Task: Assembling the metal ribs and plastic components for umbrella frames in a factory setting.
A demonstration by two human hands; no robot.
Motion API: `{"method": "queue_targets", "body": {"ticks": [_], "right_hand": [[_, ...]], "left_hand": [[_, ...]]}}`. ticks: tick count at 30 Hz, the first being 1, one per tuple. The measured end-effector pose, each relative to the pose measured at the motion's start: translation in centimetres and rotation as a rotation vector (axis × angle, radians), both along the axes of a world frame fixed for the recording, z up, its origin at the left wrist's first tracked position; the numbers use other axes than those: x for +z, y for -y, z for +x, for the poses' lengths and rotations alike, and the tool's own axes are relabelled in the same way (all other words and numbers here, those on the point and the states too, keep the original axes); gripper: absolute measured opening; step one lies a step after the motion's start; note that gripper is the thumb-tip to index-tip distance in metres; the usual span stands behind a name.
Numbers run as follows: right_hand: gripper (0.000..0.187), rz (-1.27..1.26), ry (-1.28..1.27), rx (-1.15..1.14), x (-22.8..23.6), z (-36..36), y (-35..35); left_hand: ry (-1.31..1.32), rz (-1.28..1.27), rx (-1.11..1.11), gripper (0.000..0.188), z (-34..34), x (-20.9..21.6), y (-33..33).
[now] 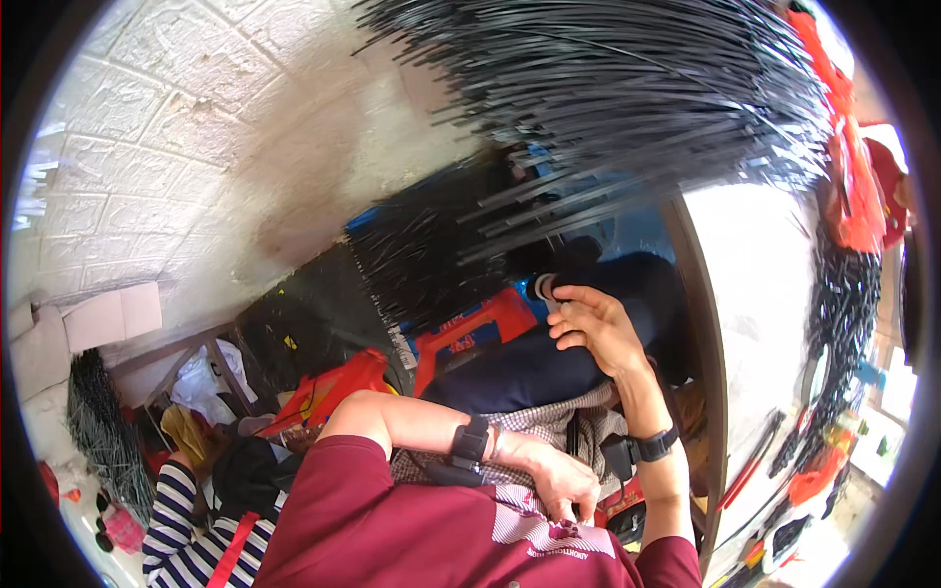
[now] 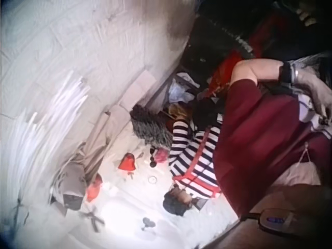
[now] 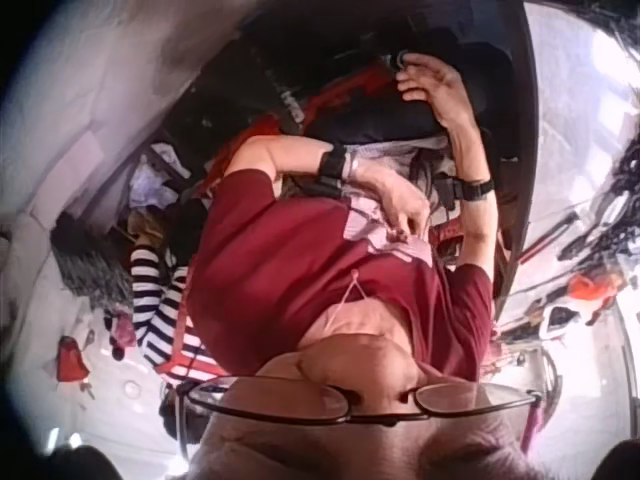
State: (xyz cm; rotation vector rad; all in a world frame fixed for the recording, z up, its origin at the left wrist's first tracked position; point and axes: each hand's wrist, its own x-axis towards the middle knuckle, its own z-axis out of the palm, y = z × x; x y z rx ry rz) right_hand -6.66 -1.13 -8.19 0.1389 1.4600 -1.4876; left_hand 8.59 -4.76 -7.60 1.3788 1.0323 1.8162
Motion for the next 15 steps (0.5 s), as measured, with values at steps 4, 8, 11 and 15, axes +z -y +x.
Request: {"method": "queue_targets", "body": {"ticks": [4,8,11,15], "right_hand": [[0.031,-0.009,-0.071,-0.119,3.2,2.7,-3.7],[0.027,-0.044,-0.116,-0.236,4.1,5.2,-6.7],[0.022,-0.075,-0.137,-0.282,4.2,6.5,-7.7],[0.022,-0.098,-0.146,-0.319,4.0,7.6,-8.4]], "left_hand": [[-0.024,-0.126,0.0,0.034,-0.1,1.2,0.2],[-0.03,-0.167,0.01,0.038,0.6,1.4,-0.5],[-0.06,-0.198,0.008,0.041,0.8,1.7,-0.7],[-0.066,-0.209,0.042,0.042,1.3,1.7,-1.1]]}}
